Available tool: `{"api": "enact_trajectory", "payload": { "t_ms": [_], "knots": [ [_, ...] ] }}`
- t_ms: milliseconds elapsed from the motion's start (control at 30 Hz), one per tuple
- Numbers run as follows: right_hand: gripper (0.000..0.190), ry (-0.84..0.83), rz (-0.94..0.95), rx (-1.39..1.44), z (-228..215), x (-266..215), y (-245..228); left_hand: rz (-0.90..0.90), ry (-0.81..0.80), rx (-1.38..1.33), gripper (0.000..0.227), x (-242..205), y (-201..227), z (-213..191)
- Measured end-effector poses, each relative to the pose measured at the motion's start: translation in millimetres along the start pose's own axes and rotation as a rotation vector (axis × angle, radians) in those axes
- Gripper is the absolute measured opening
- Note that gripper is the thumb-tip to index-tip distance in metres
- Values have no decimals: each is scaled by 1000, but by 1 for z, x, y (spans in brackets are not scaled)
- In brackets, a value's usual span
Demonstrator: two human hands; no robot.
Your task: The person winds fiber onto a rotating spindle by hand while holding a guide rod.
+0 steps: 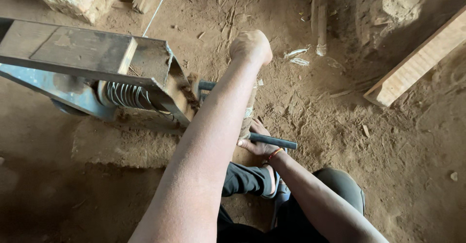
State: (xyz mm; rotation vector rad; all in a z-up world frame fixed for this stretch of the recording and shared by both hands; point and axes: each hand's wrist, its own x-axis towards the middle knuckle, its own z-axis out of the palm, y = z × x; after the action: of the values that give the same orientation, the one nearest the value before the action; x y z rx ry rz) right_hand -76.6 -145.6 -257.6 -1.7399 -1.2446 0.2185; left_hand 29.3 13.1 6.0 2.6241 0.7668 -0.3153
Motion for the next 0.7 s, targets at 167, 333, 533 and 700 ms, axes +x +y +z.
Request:
{"api": "enact_trajectory", "payload": {
  "t_ms": [167, 333, 533, 700],
  "knots": [
    [82, 10, 53, 59, -5, 5, -16, -2, -9, 24, 36, 3, 2, 1],
    [84, 51, 269, 126, -10, 7, -53, 40, -127, 182, 27, 25, 6, 3],
    [74, 124, 324, 201, -11, 8, -70, 81, -242, 303, 26, 53, 11, 7],
    [76, 175, 377, 261, -8, 7, -72, 79, -323, 340, 30, 62, 16, 5]
  ]
}}
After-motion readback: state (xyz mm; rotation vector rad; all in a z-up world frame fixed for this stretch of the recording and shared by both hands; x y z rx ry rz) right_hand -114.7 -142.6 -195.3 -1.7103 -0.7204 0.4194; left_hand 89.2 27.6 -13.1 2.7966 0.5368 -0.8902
